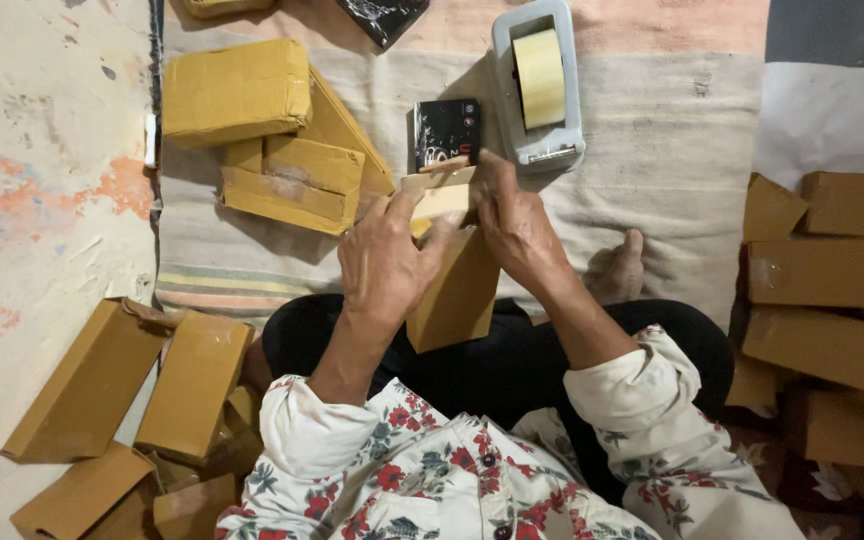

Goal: The person opens a smartwatch box, places the watch and its accessories into a cardboard shipping box, and seals the box with packing tape. The person repeats this process for multiple smartwatches, stacking the sealed boxes to the side.

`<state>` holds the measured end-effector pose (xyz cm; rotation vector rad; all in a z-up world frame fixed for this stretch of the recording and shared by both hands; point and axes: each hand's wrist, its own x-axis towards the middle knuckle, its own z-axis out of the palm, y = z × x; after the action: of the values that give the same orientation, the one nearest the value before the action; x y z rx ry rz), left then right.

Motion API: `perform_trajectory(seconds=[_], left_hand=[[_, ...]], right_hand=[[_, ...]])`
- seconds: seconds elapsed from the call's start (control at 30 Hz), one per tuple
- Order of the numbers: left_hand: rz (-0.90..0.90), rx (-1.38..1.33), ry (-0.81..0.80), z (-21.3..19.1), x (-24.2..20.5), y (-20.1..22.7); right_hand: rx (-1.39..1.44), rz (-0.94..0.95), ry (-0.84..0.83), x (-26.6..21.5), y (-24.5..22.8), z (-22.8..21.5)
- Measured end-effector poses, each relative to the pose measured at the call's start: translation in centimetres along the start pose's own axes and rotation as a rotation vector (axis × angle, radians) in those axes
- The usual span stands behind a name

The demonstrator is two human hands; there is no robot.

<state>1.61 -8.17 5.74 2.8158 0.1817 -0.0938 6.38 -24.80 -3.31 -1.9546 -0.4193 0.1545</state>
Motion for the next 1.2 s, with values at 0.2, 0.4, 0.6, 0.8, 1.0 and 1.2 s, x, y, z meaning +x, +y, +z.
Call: perform_trajectory(seconds=[0.2,0.4,0.6,0.8,1.0,1.2], left_hand=[[-0.056,-0.219,0.063,-0.3,0.7,-0.8],[-0.197,-0.382,-0.099,-0.8,1.0,-2.2],[-0.148,-0.44,-0.002,-0.5,-0.8,-2.6],[-0.066,-0.476,0.18,0.8,-2.2,-3.0],[-0.084,-0.716,0.244,2.0,-3.5,-1.9],[-0.433,-0.918,0.021,3.0,-2.9,-3.0]], right_hand=[[0.435,0.312,0.051,-0.1,-1.1,-0.4],[0.689,0.508,0.084,-0.6,-0.4,1.0],[0.638,0.311,0.104,-1.5,0.3,2.2],[0.724,0.383,-0.036,-1.3,-0.3,1.9],[0.76,0.478,0.002,-1.4,-1.0,2.4],[0.829,0.321,0.04,-1.6,-0.8,3.0]])
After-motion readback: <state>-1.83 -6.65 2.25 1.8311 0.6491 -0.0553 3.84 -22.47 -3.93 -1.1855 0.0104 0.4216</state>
